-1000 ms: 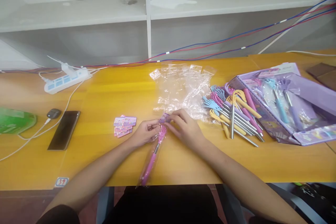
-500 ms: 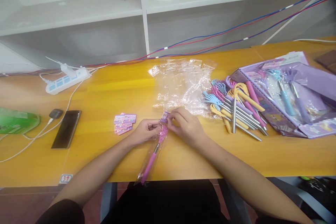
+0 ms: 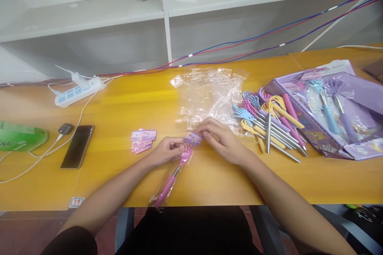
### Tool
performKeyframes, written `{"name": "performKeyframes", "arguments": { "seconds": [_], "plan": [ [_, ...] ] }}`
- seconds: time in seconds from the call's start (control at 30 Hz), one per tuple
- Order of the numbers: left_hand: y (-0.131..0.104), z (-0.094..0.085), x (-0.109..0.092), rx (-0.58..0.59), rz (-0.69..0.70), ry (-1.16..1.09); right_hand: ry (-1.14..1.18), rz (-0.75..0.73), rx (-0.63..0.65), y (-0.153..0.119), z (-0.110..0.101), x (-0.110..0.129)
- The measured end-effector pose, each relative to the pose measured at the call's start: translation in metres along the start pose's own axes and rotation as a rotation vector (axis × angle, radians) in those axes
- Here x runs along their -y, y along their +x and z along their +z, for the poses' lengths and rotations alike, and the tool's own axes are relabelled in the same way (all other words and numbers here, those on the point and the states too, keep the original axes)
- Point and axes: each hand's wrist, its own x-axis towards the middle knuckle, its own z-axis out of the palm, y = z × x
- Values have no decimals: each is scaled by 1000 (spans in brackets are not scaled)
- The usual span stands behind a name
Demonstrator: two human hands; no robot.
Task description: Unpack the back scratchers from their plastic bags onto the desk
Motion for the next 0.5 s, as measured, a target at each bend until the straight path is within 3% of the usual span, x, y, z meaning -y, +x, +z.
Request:
{"name": "performKeyframes", "arguments": {
  "seconds": [0.13,0.2,0.33,0.37,0.43,0.5],
  "plan": [
    [-1,3,-4,27,14,-5,17,-12,-15,-1,5,0],
    [-3,4,-3,26,10,-7,-18,1,-128,-1,5,-3],
    [-3,4,5,36,7,17,-44,100,-485,13,-5,0],
    [-3,5,8,37,15,10,-6,130,-497,21,-7,6],
    [-3,6,10,20,40,-9,82,173,-332,41,-5,22],
    [-4,7,11,-26,41,1,111,164,-13,66,9,43]
  ]
}}
